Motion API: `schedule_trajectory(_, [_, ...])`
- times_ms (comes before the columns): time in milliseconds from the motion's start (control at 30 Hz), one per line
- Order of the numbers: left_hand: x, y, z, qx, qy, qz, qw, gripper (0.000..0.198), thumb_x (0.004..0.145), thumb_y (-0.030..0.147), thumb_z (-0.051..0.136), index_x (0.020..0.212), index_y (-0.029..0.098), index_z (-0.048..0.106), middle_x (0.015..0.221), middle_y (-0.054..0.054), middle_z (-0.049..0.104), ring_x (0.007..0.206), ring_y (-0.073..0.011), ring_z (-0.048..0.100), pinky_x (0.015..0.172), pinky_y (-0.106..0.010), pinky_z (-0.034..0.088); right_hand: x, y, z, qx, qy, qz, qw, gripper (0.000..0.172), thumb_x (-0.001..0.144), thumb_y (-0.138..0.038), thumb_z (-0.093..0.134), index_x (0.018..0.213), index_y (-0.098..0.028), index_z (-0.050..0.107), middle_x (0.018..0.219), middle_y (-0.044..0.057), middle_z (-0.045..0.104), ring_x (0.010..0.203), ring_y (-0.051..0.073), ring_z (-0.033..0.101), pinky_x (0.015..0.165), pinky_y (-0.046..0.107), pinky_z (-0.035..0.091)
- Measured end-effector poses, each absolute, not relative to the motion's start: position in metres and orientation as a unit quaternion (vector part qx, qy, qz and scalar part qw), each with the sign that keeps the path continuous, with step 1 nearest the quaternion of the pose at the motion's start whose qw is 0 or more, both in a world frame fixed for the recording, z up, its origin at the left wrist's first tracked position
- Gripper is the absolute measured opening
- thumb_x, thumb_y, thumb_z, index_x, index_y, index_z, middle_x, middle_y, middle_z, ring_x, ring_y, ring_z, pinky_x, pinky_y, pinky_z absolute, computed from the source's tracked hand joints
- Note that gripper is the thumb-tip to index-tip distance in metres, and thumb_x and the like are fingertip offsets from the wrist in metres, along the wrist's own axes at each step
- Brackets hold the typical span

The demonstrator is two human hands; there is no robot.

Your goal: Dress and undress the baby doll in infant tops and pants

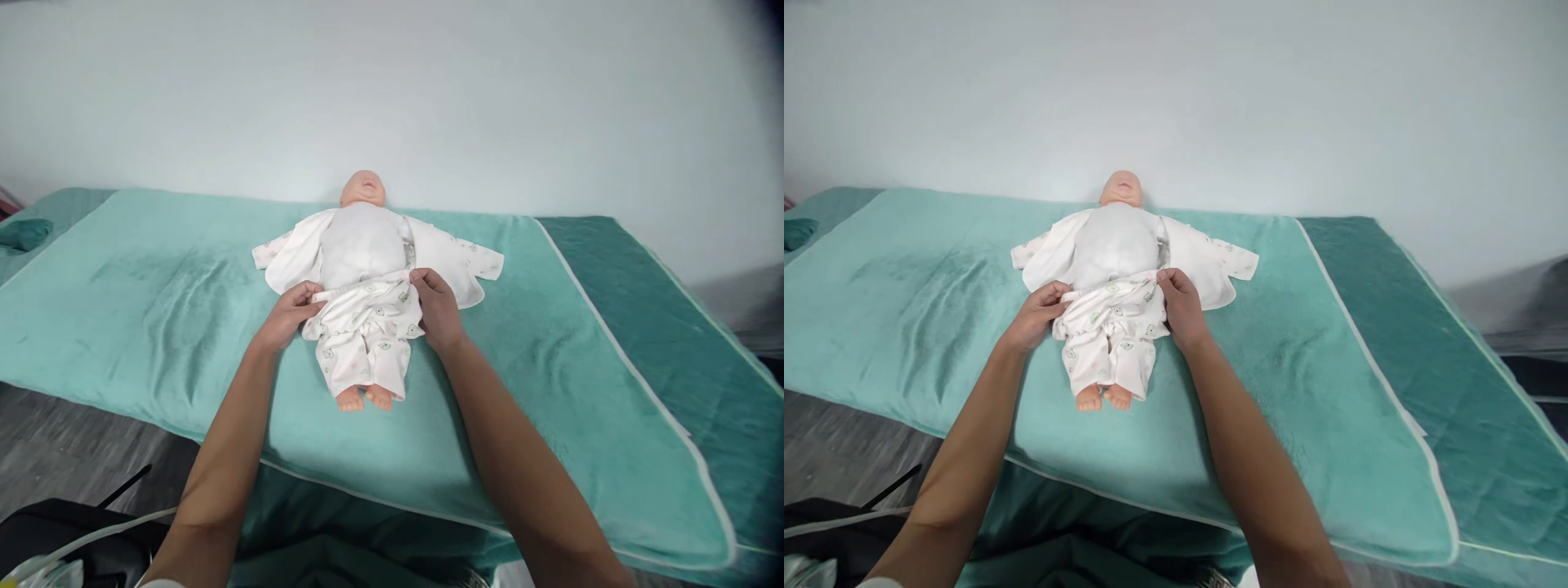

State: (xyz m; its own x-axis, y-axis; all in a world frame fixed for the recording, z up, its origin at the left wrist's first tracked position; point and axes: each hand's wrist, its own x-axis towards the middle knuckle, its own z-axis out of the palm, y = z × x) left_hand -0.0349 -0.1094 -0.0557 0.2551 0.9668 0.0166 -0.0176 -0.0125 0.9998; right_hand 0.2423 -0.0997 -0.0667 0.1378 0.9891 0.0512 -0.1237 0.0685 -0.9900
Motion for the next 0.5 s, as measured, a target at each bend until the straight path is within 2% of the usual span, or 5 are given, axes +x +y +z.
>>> schedule_trajectory(200, [-0.023,-0.102,-0.062,0.536,0.444,0.561,0.448,0.03,0.079,0.042,0.081,0.088,0.021,0.062,0.077,0.003,0.056,0.067,-0.0113,0.05,0.062,-0.024,0.038,0.239,-0.098,-0.07,-0.489,-0.48,0.39,0.615,0.038,0.087,-0.063,0.06,0.088,-0.026,0.053,0.076,-0.004,0.048,0.067,0.014,0.044,0.062,0.026,0.04])
schedule_trajectory(300, [-0.009,-0.09,-0.06,0.541,0.445,0.614,0.364,0.026,0.082,0.04,0.076,0.088,0.022,0.059,0.094,-0.001,0.062,0.088,-0.0144,0.059,0.077,-0.025,0.045,0.233,-0.095,-0.068,-0.495,-0.491,0.342,0.63,0.037,0.089,-0.061,0.058,0.089,-0.025,0.052,0.078,-0.004,0.049,0.073,0.015,0.046,0.069,0.027,0.041])
schedule_trajectory(400, [0.001,-0.08,-0.058,0.542,0.446,0.622,0.348,0.023,0.088,0.037,0.07,0.085,0.022,0.054,0.12,-0.007,0.066,0.116,-0.018,0.061,0.095,-0.029,0.045,0.228,-0.09,-0.066,-0.5,-0.514,0.324,0.617,0.033,0.092,-0.057,0.056,0.089,-0.025,0.052,0.079,-0.004,0.048,0.075,0.015,0.046,0.073,0.028,0.04])
schedule_trajectory(433, [0.001,-0.076,-0.057,0.545,0.448,0.613,0.357,0.022,0.09,0.037,0.068,0.084,0.021,0.053,0.122,-0.008,0.066,0.118,-0.0185,0.061,0.097,-0.03,0.045,0.227,-0.088,-0.066,-0.503,-0.523,0.316,0.612,0.031,0.094,-0.055,0.055,0.09,-0.025,0.052,0.08,-0.004,0.048,0.076,0.015,0.046,0.074,0.028,0.04])
schedule_trajectory(500, [0.0,-0.067,-0.054,0.56,0.456,0.59,0.361,0.023,0.093,0.036,0.066,0.083,0.022,0.05,0.11,-0.005,0.068,0.11,-0.0179,0.063,0.095,-0.03,0.044,0.227,-0.082,-0.064,-0.514,-0.536,0.294,0.601,0.028,0.095,-0.052,0.053,0.091,-0.025,0.051,0.08,-0.004,0.048,0.075,0.015,0.045,0.075,0.029,0.039])
